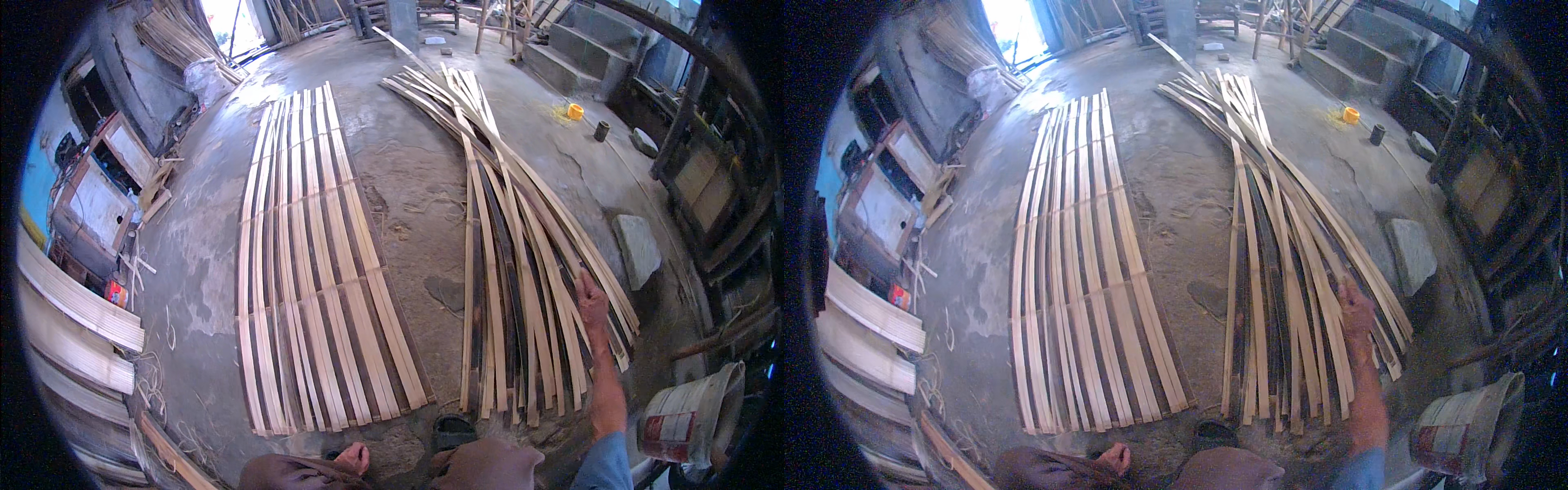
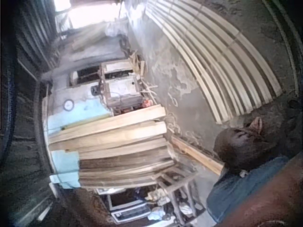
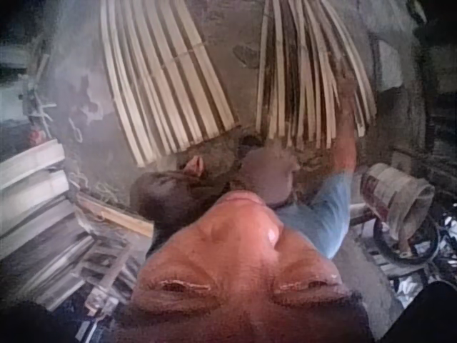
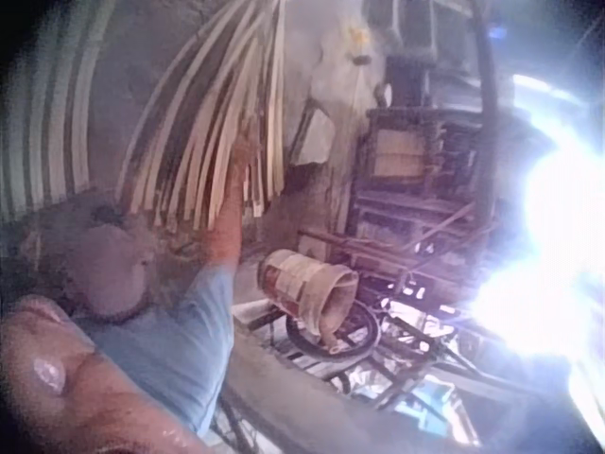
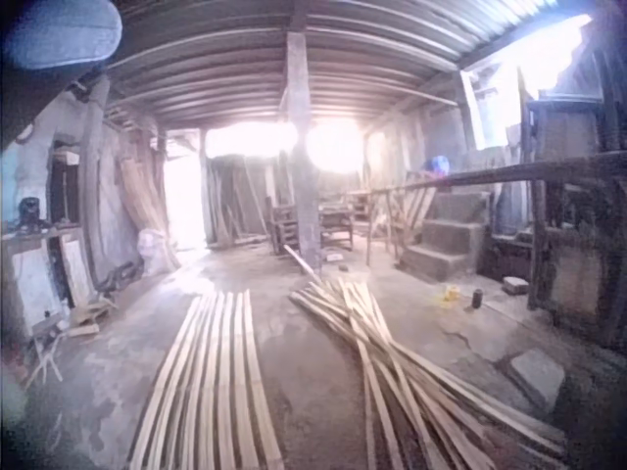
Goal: The person picks up long thin wooden strips from a pile on the floor, inspects them, and places them into a neat stack. The person continues to sort and stack the strips one by one.
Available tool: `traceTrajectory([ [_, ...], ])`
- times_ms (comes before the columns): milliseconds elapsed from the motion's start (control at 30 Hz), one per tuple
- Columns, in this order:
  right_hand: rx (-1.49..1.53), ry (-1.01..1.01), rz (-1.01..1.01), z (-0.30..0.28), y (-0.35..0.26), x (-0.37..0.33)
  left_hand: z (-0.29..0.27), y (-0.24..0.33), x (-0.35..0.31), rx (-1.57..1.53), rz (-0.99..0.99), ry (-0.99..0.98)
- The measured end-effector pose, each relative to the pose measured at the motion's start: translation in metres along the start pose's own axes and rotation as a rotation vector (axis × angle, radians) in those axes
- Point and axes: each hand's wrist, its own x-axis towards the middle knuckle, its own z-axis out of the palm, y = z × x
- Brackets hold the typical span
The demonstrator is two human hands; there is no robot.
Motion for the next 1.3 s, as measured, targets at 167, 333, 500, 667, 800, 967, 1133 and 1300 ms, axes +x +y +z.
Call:
traceTrajectory([
  [167,-0.027,-0.034,0.103,-0.039,0.068,0.029,0.008,0.006,-0.002,0.16,-0.045,0.1],
  [333,-0.275,-0.077,0.074,-0.073,0.109,0.047,-0.016,-0.068,0.003,-0.52,-0.074,0.064],
  [500,-0.491,-0.098,0.046,-0.091,0.123,0.052,0.002,-0.046,-0.002,0.312,0.038,0.133],
  [667,-0.6,-0.122,0.182,-0.09,0.188,0.048,0.014,0.01,-0.002,0.313,-0.009,0.149],
  [800,-0.77,-0.156,0.068,-0.021,0.168,0.05,0.007,-0.02,-0.027,0.452,-0.02,0.184],
  [967,0.028,-0.261,-0.137,0.077,0.053,-0.004,0.038,0.023,-0.025,1.034,0.016,0.494],
  [1133,0.251,-0.669,-0.17,0.19,-0.105,-0.151,0.021,0.008,-0.006,0.776,0.153,0.378],
  [1300,0.109,-0.699,-0.206,0.248,-0.178,-0.217,0.011,-0.043,-0.006,0.731,0.057,0.481],
])
